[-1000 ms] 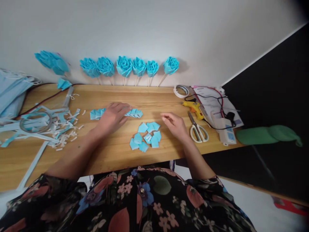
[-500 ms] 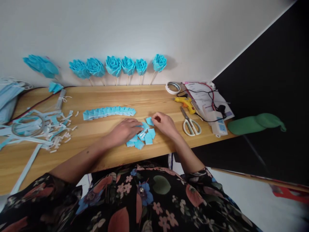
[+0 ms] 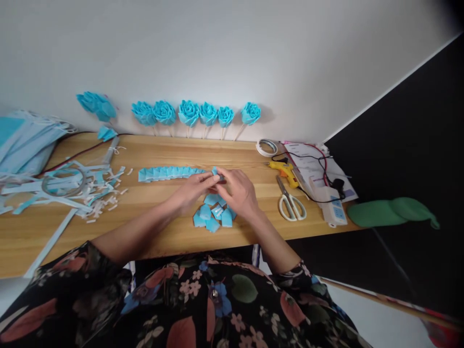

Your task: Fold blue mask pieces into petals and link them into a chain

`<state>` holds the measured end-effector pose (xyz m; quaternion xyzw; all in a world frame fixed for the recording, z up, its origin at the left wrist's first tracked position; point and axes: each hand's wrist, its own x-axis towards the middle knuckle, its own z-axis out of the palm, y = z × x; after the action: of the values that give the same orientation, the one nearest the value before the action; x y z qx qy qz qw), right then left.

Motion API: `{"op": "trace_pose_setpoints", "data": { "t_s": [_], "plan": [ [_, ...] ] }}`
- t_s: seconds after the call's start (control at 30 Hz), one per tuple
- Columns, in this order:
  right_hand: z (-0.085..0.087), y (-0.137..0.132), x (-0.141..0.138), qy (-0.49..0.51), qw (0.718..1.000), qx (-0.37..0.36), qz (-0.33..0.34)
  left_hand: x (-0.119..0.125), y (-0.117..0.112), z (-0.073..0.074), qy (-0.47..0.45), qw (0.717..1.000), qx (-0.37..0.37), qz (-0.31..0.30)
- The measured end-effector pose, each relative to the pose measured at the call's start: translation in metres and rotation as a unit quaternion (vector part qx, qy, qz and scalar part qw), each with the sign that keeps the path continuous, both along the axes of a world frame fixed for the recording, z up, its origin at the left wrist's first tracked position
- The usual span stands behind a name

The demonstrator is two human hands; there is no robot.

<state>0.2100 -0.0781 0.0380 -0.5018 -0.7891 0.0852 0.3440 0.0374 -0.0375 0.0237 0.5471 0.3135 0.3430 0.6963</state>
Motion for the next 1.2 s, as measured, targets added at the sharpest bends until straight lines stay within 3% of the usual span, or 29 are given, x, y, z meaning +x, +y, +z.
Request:
{"op": "trace_pose_setpoints", "data": {
  "t_s": [0.1,0.27,0.47,0.77,0.93,1.1,1.2],
  "plan": [
    [0.002,0.001,0.001,0.075,0.996,-0.031,0.019,-0.003,0.006,-0.011,-0.01,0.998,-0.037,0.056],
    [0.004,0.017,0.009,0.206,0.974,-0.088,-0.037,-0.016,0.01,-0.008,0.055,0.993,0.018,0.1],
    [-0.001,0.047,0.0,0.276,0.927,-0.247,0.05,-0.016,0.01,-0.002,0.098,0.983,0.107,0.111],
    [-0.012,0.063,-0.007,0.346,0.906,-0.237,0.062,-0.017,0.012,-0.005,0.19,0.961,0.133,0.148],
    [-0.017,0.056,-0.005,0.343,0.894,-0.273,0.095,-0.015,0.008,-0.006,0.193,0.963,0.144,0.12],
    [-0.021,0.052,-0.006,0.315,0.908,-0.268,0.07,-0.013,0.006,-0.006,0.181,0.961,0.182,0.1],
    [-0.024,0.053,-0.005,0.349,0.892,-0.274,0.086,-0.014,0.007,-0.006,0.16,0.965,0.187,0.086]
  ]
}}
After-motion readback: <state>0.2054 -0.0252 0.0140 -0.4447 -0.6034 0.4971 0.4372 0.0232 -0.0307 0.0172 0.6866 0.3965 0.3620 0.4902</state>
